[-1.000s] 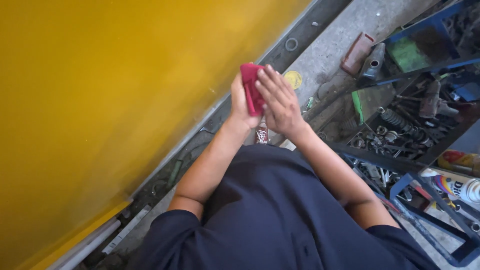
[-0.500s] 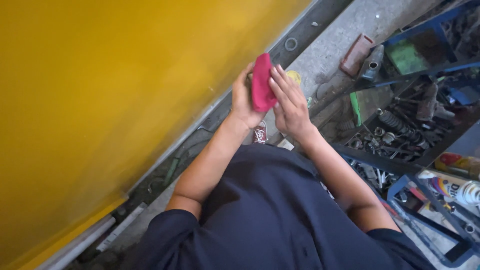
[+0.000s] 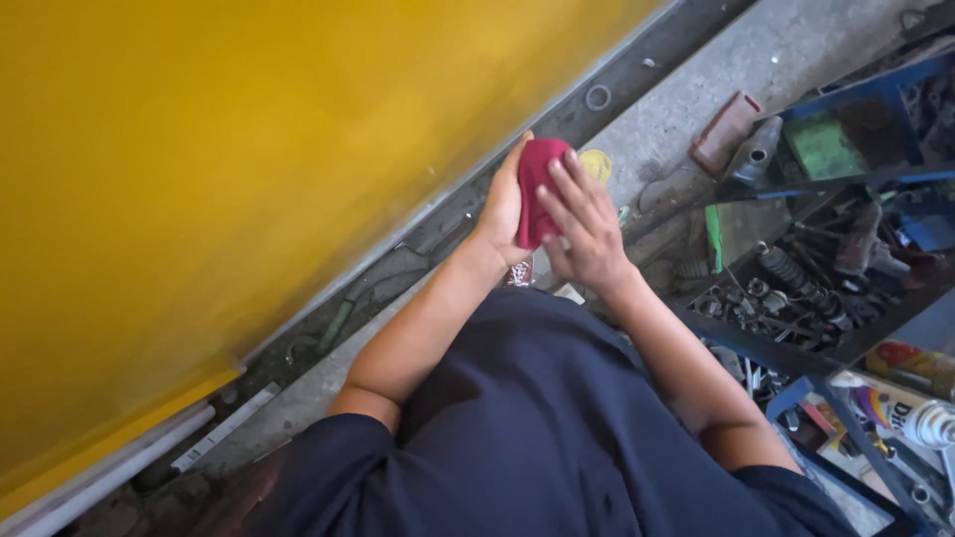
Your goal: The recorder picks up a large mechanical socket from a tray of tools and wipes it clean with a red cloth.
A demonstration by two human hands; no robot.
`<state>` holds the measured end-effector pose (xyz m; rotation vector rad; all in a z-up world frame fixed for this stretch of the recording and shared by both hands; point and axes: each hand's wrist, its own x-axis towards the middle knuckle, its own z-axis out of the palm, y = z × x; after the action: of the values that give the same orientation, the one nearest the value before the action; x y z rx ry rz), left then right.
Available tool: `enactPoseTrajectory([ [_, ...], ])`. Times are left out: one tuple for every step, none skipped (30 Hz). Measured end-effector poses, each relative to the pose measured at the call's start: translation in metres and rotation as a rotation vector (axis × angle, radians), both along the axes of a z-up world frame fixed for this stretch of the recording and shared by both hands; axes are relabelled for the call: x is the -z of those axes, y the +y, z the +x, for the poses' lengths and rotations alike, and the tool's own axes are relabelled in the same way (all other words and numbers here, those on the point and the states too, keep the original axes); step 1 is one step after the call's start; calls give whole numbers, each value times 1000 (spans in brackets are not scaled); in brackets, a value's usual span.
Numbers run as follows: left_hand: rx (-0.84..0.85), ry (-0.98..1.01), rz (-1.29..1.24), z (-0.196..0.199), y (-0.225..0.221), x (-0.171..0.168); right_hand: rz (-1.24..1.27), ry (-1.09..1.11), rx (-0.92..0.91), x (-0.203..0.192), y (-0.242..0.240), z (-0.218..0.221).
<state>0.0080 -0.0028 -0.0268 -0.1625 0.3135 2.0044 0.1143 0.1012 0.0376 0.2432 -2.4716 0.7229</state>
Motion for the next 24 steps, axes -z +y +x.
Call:
enactPoseTrajectory([
  [-6, 2, 0, 0, -2, 1, 0, 2, -6, 0, -1, -2],
  [-29, 15, -19, 0, -2, 3, -10, -8, -1, -1, -1, -3],
  [-52, 26, -37, 1, -3, 4, -20, -18, 5, -1, -2, -3],
  [-54, 27, -39, 1, -3, -8, -21, -17, 3, -9, -2, -8],
  [-57, 28, -126, 1, -2, -20, -55, -30, 0, -16, -2, -13],
  [-61, 31, -216, 1, -3, -33, -90, -43, -1, -23, -4, -19],
  [-62, 33, -219, -2, -6, -40, -93, -40, -3, -28, -5, -22],
  [-54, 49, -218, -4, -8, -47, -91, -42, -21, -32, -5, -23],
  [-45, 66, -218, -6, -10, -53, -89, -44, -40, -37, -4, -25],
  [-40, 65, -219, -7, -13, -45, -90, -45, -36, -30, -3, -21],
  [-46, 49, -181, -9, -16, -37, -65, -31, -41, -23, -1, -17],
  [-53, 34, -142, -11, -18, -29, -40, -18, -47, -16, 1, -15],
  [-50, 34, -143, -14, -19, -39, -40, -18, -44, -14, 2, -11],
  [-12, -16, -152, -17, -20, -50, -30, -10, -43, -12, 3, -6],
  [25, -66, -163, -19, -21, -61, -21, -2, -42, -9, 5, -2],
  [26, -67, -165, -20, -21, -66, -23, -2, -41, 3, 5, 5],
  [-13, -69, -198, -21, -20, -72, -226, -47, 109, 16, 5, 12],
  [-52, -73, -231, -21, -19, -77, -429, -96, 259, 28, 5, 20],
  [-51, -75, -232, -21, -19, -72, -430, -98, 260, 38, 8, 19],
  [-73, -39, -199, -22, -18, -66, -813, -45, 351, 47, 12, 17],
  [-96, -4, -166, -22, -17, -61, -1195, 14, 439, 57, 16, 15],
  [-91, -3, -166, -21, -16, -57, -1195, 16, 443, 62, 25, 12],
  [-116, 5, -151, -20, -15, -53, -1506, 122, 405, 68, 33, 9],
  [-139, 13, -137, -19, -13, -49, -1814, 237, 357, 74, 41, 6],
])
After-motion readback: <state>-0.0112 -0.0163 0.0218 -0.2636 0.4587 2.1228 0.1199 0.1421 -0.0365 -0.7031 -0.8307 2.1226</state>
